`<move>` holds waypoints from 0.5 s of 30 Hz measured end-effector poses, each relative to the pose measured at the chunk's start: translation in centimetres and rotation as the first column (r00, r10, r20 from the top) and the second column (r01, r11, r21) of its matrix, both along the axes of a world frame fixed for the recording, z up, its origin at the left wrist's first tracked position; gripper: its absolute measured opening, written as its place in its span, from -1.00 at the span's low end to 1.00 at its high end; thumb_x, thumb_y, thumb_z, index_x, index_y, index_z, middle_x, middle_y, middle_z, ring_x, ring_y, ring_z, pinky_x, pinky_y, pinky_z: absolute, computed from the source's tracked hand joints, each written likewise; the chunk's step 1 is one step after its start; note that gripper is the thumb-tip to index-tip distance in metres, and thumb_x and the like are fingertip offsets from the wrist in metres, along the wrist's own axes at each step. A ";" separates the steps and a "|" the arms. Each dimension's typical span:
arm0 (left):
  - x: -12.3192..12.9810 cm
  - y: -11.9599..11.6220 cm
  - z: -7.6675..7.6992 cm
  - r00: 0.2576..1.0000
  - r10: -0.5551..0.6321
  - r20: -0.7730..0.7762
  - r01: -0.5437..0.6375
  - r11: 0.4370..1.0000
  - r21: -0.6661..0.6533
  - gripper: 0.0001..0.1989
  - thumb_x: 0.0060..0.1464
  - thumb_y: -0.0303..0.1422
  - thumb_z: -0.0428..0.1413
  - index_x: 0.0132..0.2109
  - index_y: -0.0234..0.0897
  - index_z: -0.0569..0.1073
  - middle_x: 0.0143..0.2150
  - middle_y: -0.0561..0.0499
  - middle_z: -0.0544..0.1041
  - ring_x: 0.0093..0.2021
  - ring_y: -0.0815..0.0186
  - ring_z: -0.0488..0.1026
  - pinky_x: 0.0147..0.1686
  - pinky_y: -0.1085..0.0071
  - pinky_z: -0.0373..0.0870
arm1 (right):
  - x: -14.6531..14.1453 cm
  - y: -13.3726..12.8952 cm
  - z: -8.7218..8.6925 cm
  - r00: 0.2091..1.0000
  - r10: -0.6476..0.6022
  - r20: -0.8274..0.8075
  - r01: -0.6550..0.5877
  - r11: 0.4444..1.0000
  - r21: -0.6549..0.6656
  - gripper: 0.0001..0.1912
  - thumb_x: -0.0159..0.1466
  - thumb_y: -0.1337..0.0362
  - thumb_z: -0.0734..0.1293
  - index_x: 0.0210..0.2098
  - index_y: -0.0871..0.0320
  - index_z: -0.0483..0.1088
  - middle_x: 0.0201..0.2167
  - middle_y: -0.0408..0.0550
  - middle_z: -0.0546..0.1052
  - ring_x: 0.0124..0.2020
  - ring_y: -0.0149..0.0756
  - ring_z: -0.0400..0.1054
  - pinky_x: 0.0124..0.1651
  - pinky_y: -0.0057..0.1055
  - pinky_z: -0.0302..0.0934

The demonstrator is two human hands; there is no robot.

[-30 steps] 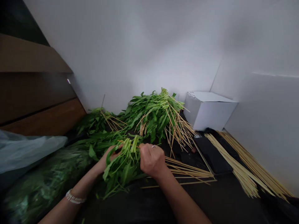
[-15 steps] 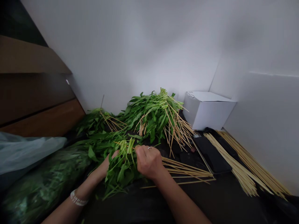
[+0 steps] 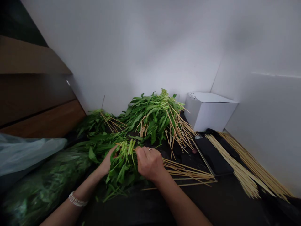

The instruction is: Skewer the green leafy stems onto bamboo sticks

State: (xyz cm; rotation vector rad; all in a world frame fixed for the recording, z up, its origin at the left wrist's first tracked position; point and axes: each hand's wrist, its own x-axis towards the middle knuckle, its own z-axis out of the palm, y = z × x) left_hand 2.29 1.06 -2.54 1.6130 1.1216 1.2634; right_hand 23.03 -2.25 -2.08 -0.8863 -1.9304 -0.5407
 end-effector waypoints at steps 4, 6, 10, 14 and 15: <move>-0.8 1.2 0.2 0.973 0.117 0.198 -0.104 0.992 -0.074 -0.61 -0.12 -0.20 0.29 -0.15 -0.22 0.41 -0.47 0.11 0.48 -0.50 0.36 0.40 -0.45 0.47 0.32 | -0.1 0.0 0.0 1.000 -0.008 0.005 0.008 1.000 -0.009 -0.77 0.36 0.41 0.09 -0.26 0.23 0.37 -0.52 -0.10 0.42 -0.49 -0.36 0.27 -0.39 -0.40 0.05; -1.4 1.5 0.2 0.948 0.156 0.276 -0.132 0.986 -0.104 -0.57 -0.09 -0.19 0.28 -0.08 -0.21 0.40 -0.46 0.13 0.48 -0.53 0.42 0.36 -0.49 0.52 0.26 | -0.1 0.1 -0.1 1.000 -0.024 0.010 0.024 0.999 -0.026 -0.76 0.36 0.41 0.08 -0.26 0.22 0.36 -0.51 -0.10 0.42 -0.49 -0.37 0.27 -0.39 -0.41 0.04; -1.9 1.8 0.4 0.921 0.144 0.362 -0.109 0.987 -0.117 -0.51 -0.13 -0.24 0.33 -0.02 -0.21 0.44 -0.46 0.15 0.47 -0.52 0.47 0.32 -0.48 0.56 0.23 | -0.2 0.3 -0.2 0.995 -0.083 0.057 0.089 0.991 -0.101 -0.75 0.36 0.41 0.07 -0.30 0.19 0.35 -0.54 -0.13 0.40 -0.52 -0.38 0.25 -0.41 -0.41 0.00; -1.9 1.7 1.0 0.873 0.136 0.468 -0.030 0.973 -0.228 -0.48 -0.02 0.00 0.18 -0.01 -0.26 0.47 -0.39 0.04 0.53 -0.45 0.38 0.40 -0.41 0.48 0.33 | -0.2 0.4 -0.4 0.985 -0.128 0.115 0.146 0.975 -0.165 -0.76 0.33 0.41 0.09 -0.36 0.16 0.33 -0.55 -0.14 0.39 -0.54 -0.39 0.22 -0.44 -0.40 -0.06; -1.9 1.7 1.1 0.860 0.129 0.494 0.004 0.966 -0.259 -0.46 0.01 0.05 0.12 -0.03 -0.28 0.48 -0.39 0.01 0.54 -0.42 0.34 0.42 -0.38 0.45 0.36 | -0.2 0.4 -0.4 0.984 -0.132 0.120 0.151 0.974 -0.171 -0.76 0.33 0.41 0.09 -0.36 0.16 0.33 -0.55 -0.13 0.39 -0.55 -0.39 0.22 -0.44 -0.40 -0.07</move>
